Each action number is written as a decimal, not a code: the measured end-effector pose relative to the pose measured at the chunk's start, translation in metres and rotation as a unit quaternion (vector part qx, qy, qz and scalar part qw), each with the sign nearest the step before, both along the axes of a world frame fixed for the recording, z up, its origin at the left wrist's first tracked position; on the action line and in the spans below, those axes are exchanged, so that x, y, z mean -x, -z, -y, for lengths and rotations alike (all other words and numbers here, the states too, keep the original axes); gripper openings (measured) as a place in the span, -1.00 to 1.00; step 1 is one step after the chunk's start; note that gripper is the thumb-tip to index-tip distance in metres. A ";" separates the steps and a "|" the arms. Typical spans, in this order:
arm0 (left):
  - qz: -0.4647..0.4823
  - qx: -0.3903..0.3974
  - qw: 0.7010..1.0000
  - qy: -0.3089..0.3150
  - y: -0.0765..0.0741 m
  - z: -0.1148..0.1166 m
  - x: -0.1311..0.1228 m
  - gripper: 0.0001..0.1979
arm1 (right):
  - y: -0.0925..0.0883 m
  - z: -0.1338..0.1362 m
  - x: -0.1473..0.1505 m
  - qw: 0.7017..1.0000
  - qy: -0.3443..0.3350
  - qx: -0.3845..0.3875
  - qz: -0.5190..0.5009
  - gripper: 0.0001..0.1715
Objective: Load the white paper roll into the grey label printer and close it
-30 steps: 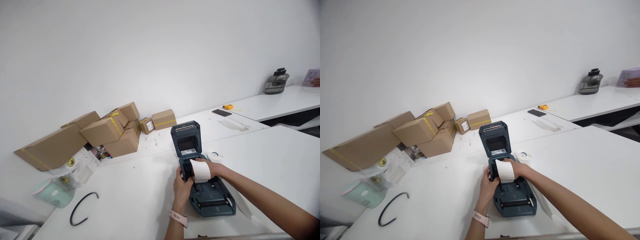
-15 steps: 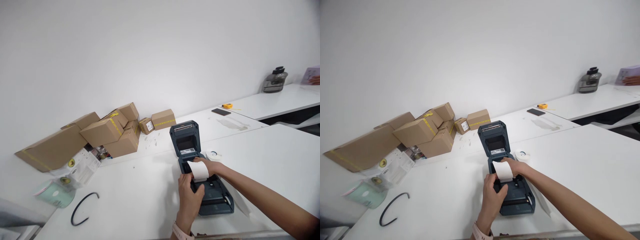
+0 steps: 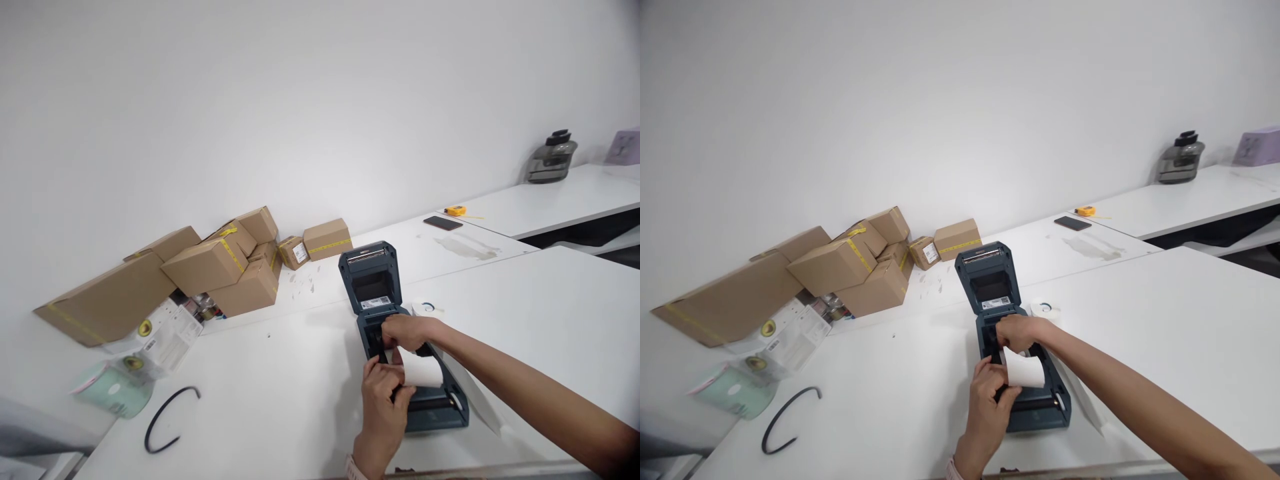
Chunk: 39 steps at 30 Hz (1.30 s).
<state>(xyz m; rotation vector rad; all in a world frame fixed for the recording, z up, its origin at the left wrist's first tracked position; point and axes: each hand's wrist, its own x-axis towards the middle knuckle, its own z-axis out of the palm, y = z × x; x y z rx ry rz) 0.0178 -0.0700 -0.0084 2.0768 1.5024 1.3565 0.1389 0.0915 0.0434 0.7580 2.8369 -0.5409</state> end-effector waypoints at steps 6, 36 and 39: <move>-0.031 -0.095 0.995 -0.004 0.014 0.004 -0.003 -0.77 | -0.003 0.005 0.001 1.000 -0.016 -0.020 0.018 -0.83; -0.110 -0.305 0.944 -0.059 0.016 0.040 -0.019 -0.65 | -0.118 -0.033 -0.016 0.839 0.244 -0.146 -0.464 -0.43; -0.079 -0.320 0.940 -0.091 0.021 0.045 -0.027 -0.65 | -0.091 0.008 -0.024 0.801 0.221 -0.177 -0.528 -0.53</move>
